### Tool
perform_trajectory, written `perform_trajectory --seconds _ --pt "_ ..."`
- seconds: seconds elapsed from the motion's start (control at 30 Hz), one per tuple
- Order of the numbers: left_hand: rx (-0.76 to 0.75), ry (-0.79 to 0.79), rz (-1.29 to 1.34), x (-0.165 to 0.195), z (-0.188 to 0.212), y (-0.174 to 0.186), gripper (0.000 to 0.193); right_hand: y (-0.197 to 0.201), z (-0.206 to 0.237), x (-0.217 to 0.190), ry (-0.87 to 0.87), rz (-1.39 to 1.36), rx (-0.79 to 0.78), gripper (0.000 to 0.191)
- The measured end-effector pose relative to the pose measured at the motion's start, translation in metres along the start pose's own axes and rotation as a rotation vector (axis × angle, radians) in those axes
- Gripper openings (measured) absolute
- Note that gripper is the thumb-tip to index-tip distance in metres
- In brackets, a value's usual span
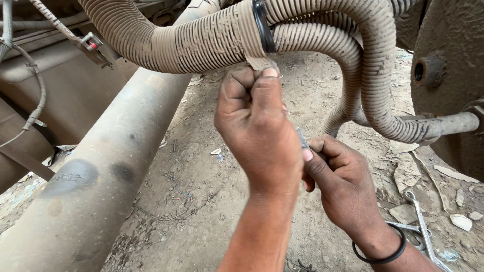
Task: The person works on a vehicle's undercarriage, using a flat metal tool to pry and remove a black hose clamp from a corrugated hose. They then reposition the hose and appear to prepare to reattach or secure it.
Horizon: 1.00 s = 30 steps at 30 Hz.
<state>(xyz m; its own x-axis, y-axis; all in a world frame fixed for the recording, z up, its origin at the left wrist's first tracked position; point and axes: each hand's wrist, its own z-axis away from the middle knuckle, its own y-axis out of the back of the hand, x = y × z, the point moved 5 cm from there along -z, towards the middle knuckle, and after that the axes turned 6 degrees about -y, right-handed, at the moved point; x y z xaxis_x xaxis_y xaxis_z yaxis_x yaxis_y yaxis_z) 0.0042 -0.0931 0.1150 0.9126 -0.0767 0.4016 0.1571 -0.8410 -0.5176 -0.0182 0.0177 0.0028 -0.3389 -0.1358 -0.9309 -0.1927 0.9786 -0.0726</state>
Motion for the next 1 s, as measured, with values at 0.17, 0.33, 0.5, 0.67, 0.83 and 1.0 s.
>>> perform_trajectory --seconds 0.17,0.33,0.5,0.67,0.83,1.0 --pt "-0.112 0.090 0.117 0.006 -0.004 0.006 0.027 0.000 0.002 0.003 -0.029 -0.043 -0.004 0.022" --pt "-0.172 0.141 0.096 0.021 -0.010 0.012 0.025 -0.003 0.007 0.006 -0.034 -0.089 -0.025 0.023" --pt "-0.167 0.233 0.077 0.038 -0.026 0.010 0.020 -0.005 0.009 0.014 -0.097 -0.068 -0.029 0.024" --pt "-0.195 0.318 0.195 0.056 -0.042 0.004 0.021 -0.005 0.009 0.019 -0.123 -0.073 -0.044 0.025" --pt "-0.190 0.493 0.312 0.065 -0.060 -0.006 0.016 -0.004 0.010 0.018 -0.143 -0.048 -0.053 0.025" --pt "-0.195 0.476 0.318 0.076 -0.070 -0.012 0.017 -0.003 0.009 0.021 -0.147 -0.017 -0.052 0.026"
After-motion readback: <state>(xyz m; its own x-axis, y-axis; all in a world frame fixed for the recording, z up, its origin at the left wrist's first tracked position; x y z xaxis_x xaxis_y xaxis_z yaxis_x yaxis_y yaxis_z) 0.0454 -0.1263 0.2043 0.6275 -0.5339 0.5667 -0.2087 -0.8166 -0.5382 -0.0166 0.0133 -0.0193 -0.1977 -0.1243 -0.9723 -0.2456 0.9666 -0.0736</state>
